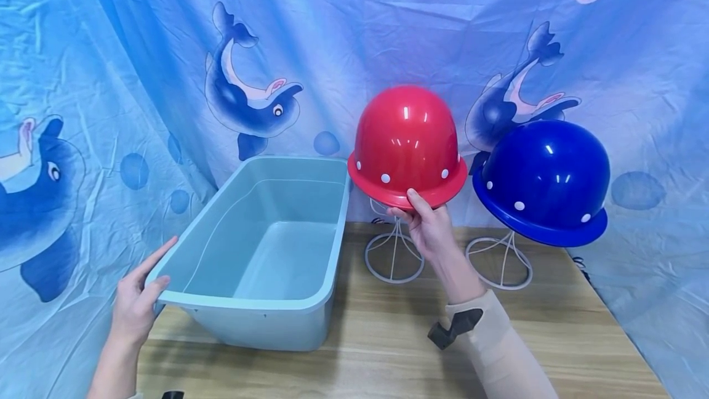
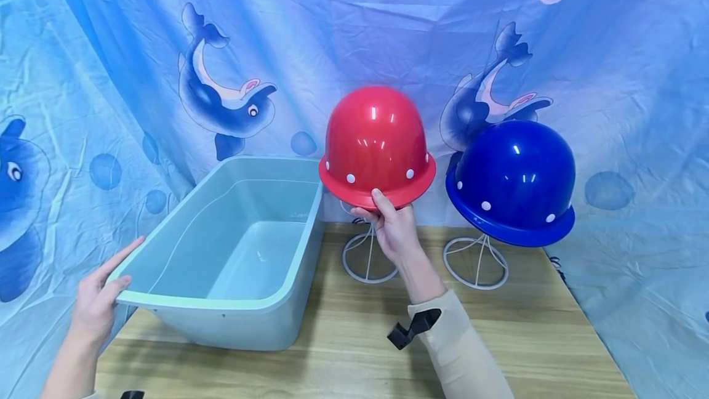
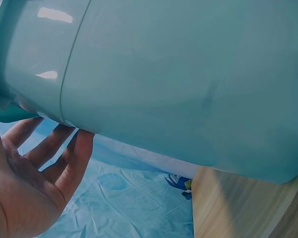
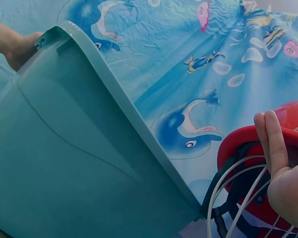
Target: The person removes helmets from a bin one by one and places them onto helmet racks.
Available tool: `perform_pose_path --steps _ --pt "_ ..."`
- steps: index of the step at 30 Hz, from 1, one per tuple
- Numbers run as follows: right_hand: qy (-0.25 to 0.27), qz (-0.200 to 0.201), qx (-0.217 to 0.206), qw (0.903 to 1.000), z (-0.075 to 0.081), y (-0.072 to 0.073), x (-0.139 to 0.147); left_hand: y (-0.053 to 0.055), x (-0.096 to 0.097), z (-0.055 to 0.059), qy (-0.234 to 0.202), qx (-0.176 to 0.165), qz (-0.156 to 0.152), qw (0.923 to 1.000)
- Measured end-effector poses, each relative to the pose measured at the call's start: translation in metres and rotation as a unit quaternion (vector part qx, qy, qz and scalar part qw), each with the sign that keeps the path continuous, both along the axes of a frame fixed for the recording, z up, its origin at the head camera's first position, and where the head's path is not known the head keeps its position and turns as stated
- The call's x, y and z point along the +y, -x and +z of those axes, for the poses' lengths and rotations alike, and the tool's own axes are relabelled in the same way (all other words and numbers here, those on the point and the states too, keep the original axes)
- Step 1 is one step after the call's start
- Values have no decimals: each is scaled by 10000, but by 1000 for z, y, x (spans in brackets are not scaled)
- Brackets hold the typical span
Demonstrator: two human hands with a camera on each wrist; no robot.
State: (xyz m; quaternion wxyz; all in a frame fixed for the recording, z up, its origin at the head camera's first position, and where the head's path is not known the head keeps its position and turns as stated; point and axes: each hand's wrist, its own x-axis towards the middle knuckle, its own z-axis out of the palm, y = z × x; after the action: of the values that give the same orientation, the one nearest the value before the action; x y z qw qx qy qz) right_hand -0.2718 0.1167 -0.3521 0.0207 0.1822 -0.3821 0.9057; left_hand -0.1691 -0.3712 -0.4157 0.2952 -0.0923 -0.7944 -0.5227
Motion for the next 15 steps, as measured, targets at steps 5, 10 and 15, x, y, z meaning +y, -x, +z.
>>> perform_pose_path --steps 5,10,15 --pt "24 53 27 10000 -5 0 -1 0 0 0 -10 -40 87 10000" --pt "75 43 81 9999 -10 -1 -2 0 1 1 29 -57 107 9999" --pt "40 -43 -14 10000 -14 -3 -4 -1 2 2 -10 -72 98 9999"
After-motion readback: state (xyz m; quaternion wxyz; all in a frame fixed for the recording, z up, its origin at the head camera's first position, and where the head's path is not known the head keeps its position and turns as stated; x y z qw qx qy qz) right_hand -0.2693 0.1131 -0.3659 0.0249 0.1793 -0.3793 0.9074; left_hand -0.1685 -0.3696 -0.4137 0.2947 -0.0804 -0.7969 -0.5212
